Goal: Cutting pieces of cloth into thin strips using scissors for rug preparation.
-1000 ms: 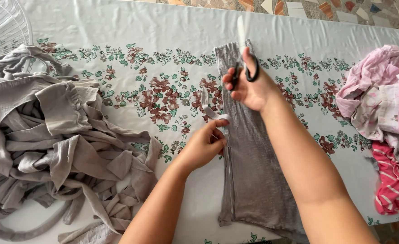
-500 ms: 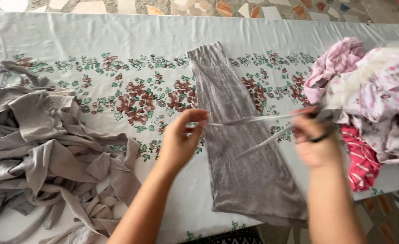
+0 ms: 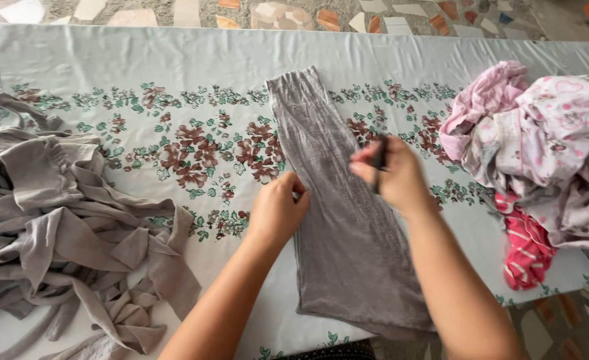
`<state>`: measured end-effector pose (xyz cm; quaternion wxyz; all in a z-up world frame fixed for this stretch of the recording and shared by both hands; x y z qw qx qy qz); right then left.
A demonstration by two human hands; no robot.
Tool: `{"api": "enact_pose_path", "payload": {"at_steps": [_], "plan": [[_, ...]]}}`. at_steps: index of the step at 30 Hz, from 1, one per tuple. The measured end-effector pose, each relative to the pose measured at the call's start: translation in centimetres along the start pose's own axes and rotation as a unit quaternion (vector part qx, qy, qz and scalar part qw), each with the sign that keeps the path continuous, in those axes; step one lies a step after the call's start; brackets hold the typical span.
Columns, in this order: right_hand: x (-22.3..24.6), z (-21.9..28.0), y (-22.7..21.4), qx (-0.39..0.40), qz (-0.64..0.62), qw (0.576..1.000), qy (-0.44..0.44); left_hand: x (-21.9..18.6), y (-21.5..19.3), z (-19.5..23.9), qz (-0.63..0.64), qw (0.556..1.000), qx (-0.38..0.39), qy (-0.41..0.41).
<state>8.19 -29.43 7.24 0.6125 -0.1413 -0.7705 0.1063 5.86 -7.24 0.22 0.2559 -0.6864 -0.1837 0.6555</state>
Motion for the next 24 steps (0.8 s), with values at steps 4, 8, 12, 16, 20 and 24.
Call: {"api": "enact_pose_path", "payload": {"at_steps": [4, 8, 12, 16, 20, 24], "plan": [[-1.6, -7.7, 9.6, 0.06, 0.052, 0.997, 0.001, -1.4, 0.1, 0.9, 0.042, 0.997, -0.038, 0.05], [-4.2, -13.6, 15.0, -0.023, 0.297, 0.954, 0.037, -3.7, -0.2, 1.4, 0.061, 0.992, 0.0, 0.108], [-10.6, -16.6, 16.9, -0.051, 0.317, 0.947, 0.019, -4.1, -1.0, 0.8, 0.069, 0.979, 0.173, 0.081], [-10.5, -15.3, 14.7, -0.085, 0.227, 0.969, 0.048, 2.8, -2.1, -9.2, 0.037, 0.997, 0.067, 0.014], [-9.4, -14.5, 13.5, -0.008, 0.128, 0.989, 0.078, 6.8, -2.5, -16.4, 0.205, 0.971, -0.052, -0.113], [-8.7, -14.3, 13.4, 0.007, 0.072, 0.991, 0.109, 8.2, -1.2, -19.0, 0.403, 0.9, -0.09, -0.143]]}}
Point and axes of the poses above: each hand's wrist, its own z-axis away from the middle knuckle, its own y-axis out of the palm, x = y × z, the point moved 6 cm from there along -z, towards the middle knuckle, and after that the axes turned 4 degrees about z, right-handed, at the moved point
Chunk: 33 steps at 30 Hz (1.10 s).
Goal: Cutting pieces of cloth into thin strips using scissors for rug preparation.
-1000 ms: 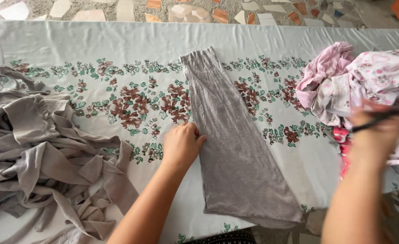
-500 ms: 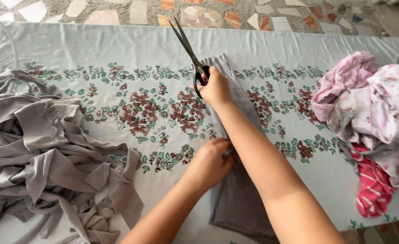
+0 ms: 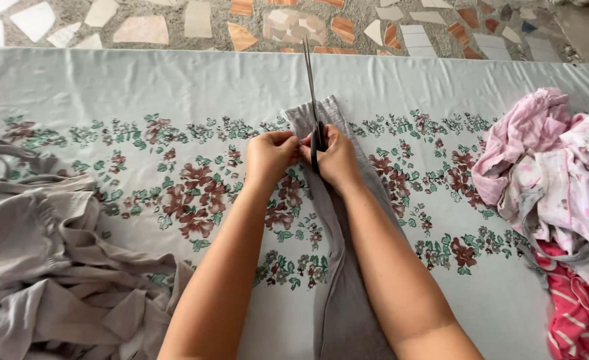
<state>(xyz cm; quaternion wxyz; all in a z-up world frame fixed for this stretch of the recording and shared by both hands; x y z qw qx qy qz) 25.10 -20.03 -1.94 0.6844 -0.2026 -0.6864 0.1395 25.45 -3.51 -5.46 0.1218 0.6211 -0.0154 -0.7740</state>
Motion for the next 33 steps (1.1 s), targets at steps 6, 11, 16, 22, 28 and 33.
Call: {"api": "enact_pose_path", "payload": {"at_steps": [6, 11, 16, 22, 28, 33], "plan": [[-1.2, -0.8, -0.3, -0.009, -0.081, 0.997, 0.013, -2.3, 0.0, 2.0, -0.133, 0.986, -0.005, 0.099], [-0.1, -0.6, 0.1, -0.001, -0.038, 0.999, 0.017, -2.6, -0.1, 1.5, -0.042, 0.998, -0.01, 0.035], [1.1, 0.0, 0.2, -0.008, 0.003, 1.0, 0.024, -2.8, -0.7, 2.0, -0.028, 0.999, -0.027, 0.026], [2.4, 0.3, 0.9, -0.03, 0.043, 0.999, 0.001, -2.9, -2.5, 1.3, -0.104, 0.991, -0.036, 0.075], [0.9, -0.5, 1.3, -0.05, 0.075, 0.996, 0.017, -2.7, -1.6, 1.2, -0.074, 0.995, 0.015, 0.07], [-0.3, -1.2, -5.1, -0.153, -0.095, 0.982, -0.059, -3.4, -1.9, 1.7, -0.172, 0.979, -0.033, 0.1]]}}
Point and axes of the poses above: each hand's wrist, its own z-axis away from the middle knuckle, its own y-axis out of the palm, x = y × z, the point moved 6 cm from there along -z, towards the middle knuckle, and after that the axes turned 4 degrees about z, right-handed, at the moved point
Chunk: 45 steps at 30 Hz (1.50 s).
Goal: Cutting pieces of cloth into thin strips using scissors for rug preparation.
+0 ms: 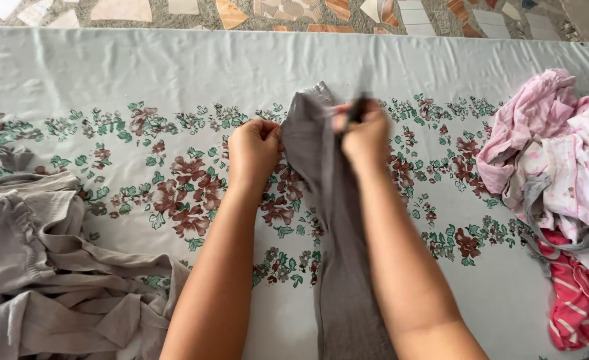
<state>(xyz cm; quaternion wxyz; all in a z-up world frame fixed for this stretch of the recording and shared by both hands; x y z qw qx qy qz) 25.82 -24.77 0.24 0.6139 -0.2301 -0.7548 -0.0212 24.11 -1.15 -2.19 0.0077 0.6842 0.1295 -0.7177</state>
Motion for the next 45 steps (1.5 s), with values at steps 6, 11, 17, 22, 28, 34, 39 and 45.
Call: {"api": "enact_pose_path", "payload": {"at_steps": [6, 11, 17, 22, 28, 34, 39, 45], "plan": [[-8.7, -8.8, -18.9, -0.177, 0.356, 0.917, 0.007, 0.2, 0.2, 0.0, -0.015, 0.999, 0.001, -0.03], [4.5, 6.8, -10.1, 0.168, -0.062, 0.954, 0.241, 1.9, 0.3, -1.7, -0.073, 0.993, 0.052, -0.075], [2.7, 19.3, -3.9, 0.347, -0.182, 0.773, 0.499, 3.5, 0.8, -2.4, 0.003, 0.991, 0.066, -0.114], [3.0, 21.1, -2.6, 0.359, -0.225, 0.74, 0.522, 2.2, 0.9, -2.1, -0.13, 0.989, 0.039, -0.061], [4.1, 13.7, -8.9, 0.233, -0.038, 0.957, 0.169, 0.2, 2.7, -1.9, -0.225, 0.967, 0.115, -0.022], [0.4, 15.7, -13.1, 0.196, 0.354, 0.892, 0.202, -2.3, 3.5, -1.0, 0.369, 0.904, 0.041, -0.213], [2.5, 12.1, -23.8, 0.088, 0.188, 0.964, 0.168, 4.6, 1.9, -6.4, 0.388, 0.911, -0.025, -0.138], [0.4, 6.3, -38.5, -0.179, 0.142, 0.973, 0.009, 0.0, -0.5, -0.1, 0.472, 0.865, 0.002, -0.17]]}}
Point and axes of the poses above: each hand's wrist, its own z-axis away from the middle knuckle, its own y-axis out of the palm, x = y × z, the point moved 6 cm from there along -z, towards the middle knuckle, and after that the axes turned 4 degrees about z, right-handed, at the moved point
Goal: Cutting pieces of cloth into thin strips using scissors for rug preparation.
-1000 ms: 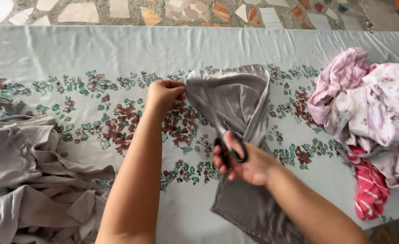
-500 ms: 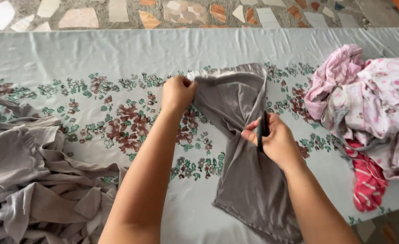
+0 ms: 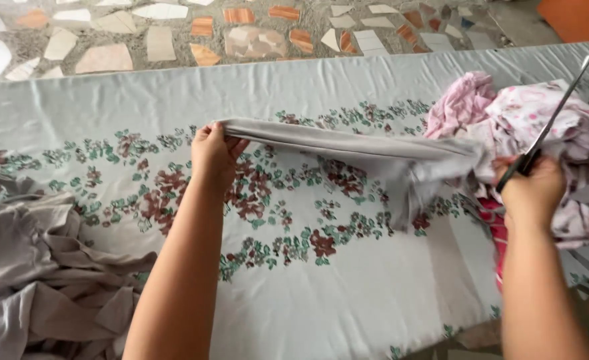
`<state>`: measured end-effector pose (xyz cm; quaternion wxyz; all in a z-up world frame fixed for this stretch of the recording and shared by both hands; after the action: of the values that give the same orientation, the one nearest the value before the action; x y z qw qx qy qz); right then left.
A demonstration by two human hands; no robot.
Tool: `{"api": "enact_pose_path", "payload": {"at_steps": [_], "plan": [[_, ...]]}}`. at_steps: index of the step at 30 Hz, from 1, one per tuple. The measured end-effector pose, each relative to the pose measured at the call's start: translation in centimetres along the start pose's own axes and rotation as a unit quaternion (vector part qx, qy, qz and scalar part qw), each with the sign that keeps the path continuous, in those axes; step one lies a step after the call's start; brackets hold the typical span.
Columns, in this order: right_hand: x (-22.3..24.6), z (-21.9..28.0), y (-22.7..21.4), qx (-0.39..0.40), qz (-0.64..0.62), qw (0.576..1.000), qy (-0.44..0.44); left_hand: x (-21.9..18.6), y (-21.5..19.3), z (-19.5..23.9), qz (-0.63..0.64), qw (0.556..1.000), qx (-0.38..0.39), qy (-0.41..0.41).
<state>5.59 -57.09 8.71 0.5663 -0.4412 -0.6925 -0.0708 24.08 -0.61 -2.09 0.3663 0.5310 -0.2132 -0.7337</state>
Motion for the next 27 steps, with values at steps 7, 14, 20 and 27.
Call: {"api": "enact_pose_path", "payload": {"at_steps": [7, 14, 20, 27], "plan": [[10.1, 9.2, 8.4, 0.148, 0.14, 0.979, -0.018, -2.1, -1.3, 5.9, -0.002, 0.998, -0.065, -0.009], [8.2, 9.2, 19.3, 0.275, 0.18, 0.934, -0.139, -7.9, 2.3, 17.9, 0.046, 0.992, 0.1, 0.054], [6.4, 3.6, 21.5, 0.249, 0.17, 0.952, -0.043, -10.6, -1.4, 10.9, -0.025, 0.995, -0.046, 0.08], [17.6, -12.9, 6.3, 0.062, -0.303, 0.939, -0.152, -14.6, 13.7, 4.1, 0.005, 0.978, 0.177, 0.11]]}}
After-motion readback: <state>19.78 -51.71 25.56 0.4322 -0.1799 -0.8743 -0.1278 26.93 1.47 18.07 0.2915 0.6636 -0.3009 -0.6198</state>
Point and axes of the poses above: each hand's wrist, its own z-axis away from the middle knuckle, its own y-axis out of the palm, x = y × z, the point moved 6 cm from there along -z, towards the middle knuckle, and after that the axes turned 4 degrees about z, right-handed, at the moved point
